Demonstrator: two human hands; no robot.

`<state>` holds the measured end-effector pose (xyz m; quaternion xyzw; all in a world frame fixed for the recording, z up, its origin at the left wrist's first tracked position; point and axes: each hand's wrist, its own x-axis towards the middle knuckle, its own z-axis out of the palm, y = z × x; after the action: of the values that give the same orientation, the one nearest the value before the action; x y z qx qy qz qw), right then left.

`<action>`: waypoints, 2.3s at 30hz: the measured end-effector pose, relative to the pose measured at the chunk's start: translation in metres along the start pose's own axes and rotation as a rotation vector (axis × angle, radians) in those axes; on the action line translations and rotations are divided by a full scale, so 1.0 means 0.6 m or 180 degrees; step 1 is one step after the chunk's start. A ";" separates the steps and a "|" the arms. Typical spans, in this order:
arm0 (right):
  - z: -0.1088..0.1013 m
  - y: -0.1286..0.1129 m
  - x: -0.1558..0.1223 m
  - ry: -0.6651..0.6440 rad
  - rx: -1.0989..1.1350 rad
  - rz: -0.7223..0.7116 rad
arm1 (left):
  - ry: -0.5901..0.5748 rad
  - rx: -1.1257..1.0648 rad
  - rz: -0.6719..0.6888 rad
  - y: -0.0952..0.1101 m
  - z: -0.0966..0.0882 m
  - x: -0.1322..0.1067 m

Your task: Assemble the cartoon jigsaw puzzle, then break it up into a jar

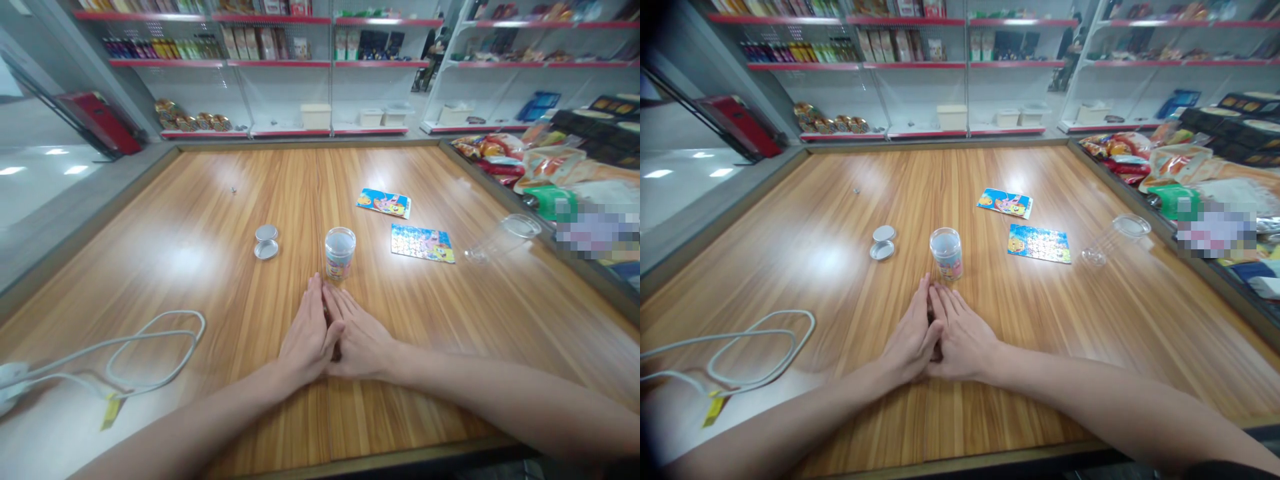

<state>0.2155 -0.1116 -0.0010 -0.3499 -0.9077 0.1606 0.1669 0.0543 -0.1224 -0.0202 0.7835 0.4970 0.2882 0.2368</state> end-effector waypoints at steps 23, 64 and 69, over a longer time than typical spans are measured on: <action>0.012 0.014 0.039 0.1094 -0.0293 -0.0497 | -0.0052 -0.2345 0.0471 -0.071 -0.038 0.182; -0.160 0.053 0.150 0.2780 0.2665 0.0119 | -0.0021 -0.1901 0.0790 -0.063 -0.047 0.164; -0.110 0.082 0.014 0.2072 0.0914 -0.0235 | -0.0306 -0.1975 0.0699 -0.080 -0.059 0.156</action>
<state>0.2656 -0.0594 0.0395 -0.3227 -0.7871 0.1605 0.5005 0.0309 -0.0151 -0.0058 0.7356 0.2864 0.4123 0.4548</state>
